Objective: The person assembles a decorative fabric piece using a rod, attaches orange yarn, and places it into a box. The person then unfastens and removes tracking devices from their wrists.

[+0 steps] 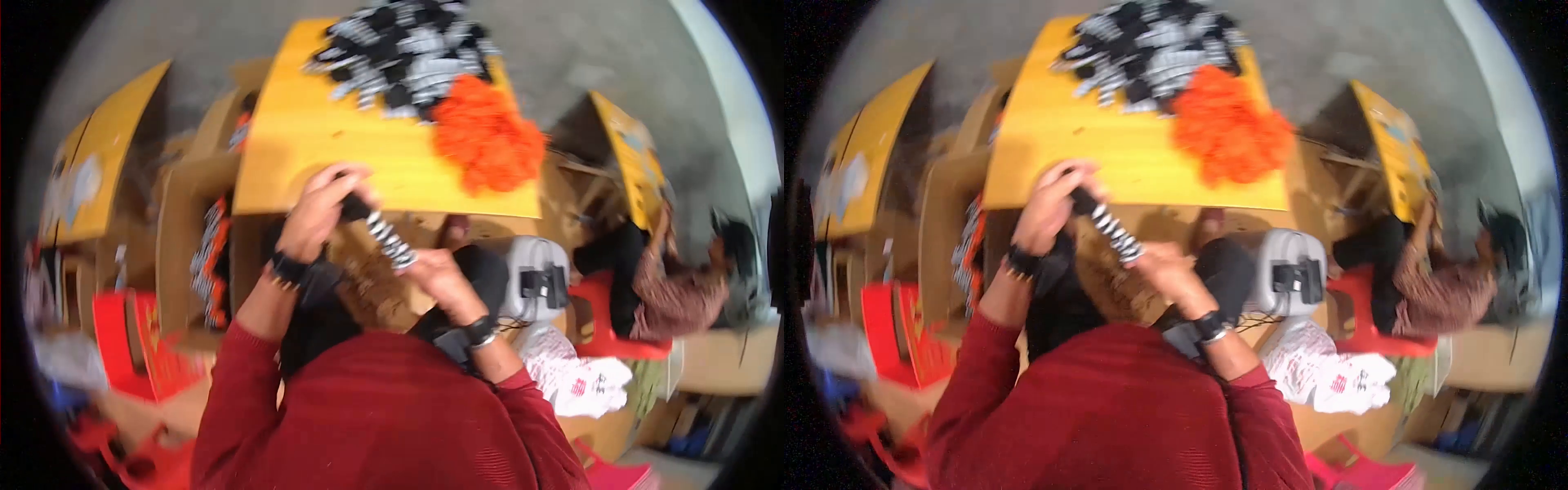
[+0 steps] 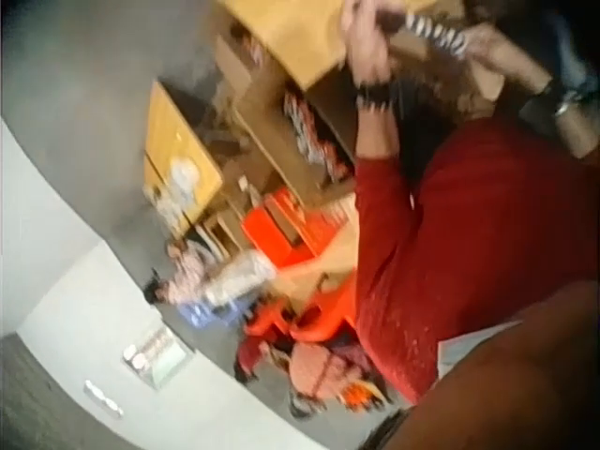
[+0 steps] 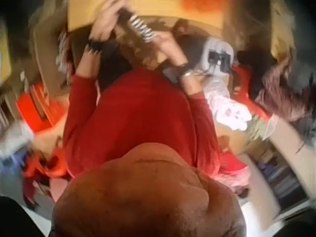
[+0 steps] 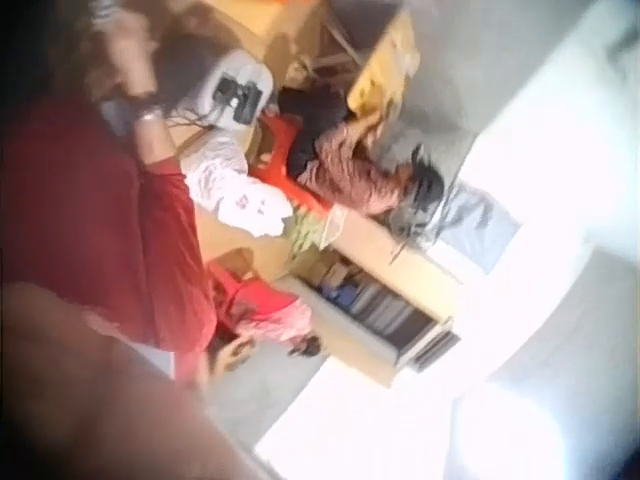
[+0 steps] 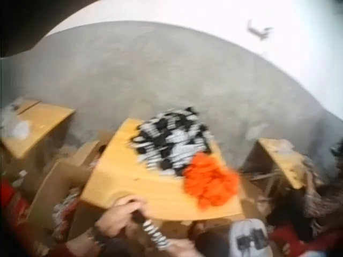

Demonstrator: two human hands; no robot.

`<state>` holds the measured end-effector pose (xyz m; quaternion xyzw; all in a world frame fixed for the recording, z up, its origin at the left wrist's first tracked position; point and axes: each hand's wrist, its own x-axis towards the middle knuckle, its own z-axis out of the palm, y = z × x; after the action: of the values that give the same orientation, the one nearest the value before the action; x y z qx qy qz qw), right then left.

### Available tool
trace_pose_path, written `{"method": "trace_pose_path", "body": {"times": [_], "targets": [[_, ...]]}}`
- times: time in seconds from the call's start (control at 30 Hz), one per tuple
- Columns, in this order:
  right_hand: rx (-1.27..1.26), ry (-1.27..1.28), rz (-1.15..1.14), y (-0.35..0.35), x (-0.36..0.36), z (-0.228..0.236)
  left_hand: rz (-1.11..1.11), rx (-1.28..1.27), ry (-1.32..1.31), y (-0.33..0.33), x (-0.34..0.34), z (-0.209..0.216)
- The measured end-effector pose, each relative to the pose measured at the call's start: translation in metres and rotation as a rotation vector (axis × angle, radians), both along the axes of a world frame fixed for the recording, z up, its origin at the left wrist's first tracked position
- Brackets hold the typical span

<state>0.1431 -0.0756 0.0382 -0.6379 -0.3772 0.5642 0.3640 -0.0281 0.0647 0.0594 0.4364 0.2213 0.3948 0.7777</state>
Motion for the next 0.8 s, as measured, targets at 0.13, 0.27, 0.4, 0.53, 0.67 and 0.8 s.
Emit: {"method": "trace_pose_path", "body": {"times": [0.13,0.27,0.4,0.53,0.67,0.8], "targets": [[0.293,-0.096,0.065,0.001,0.014,-0.008,0.030,0.001,-0.058,0.008,0.026,0.002],[0.247,0.042,-0.085,-0.008,0.021,-0.021,0.144,-0.080,-0.070,0.009,0.053,-0.003],[0.178,0.134,-0.119,-0.012,0.018,-0.027,0.310,-0.119,-0.097,-0.007,0.086,-0.012],[0.281,0.303,-0.178,-0.004,0.011,-0.021,0.176,-0.080,-0.197,-0.017,0.099,-0.013],[0.356,0.227,-0.170,0.000,0.019,-0.017,0.126,-0.174,-0.137,-0.002,0.095,0.001],[0.382,0.216,-0.112,0.000,0.018,-0.018,0.325,-0.195,-0.238,0.000,0.094,0.012]]}}
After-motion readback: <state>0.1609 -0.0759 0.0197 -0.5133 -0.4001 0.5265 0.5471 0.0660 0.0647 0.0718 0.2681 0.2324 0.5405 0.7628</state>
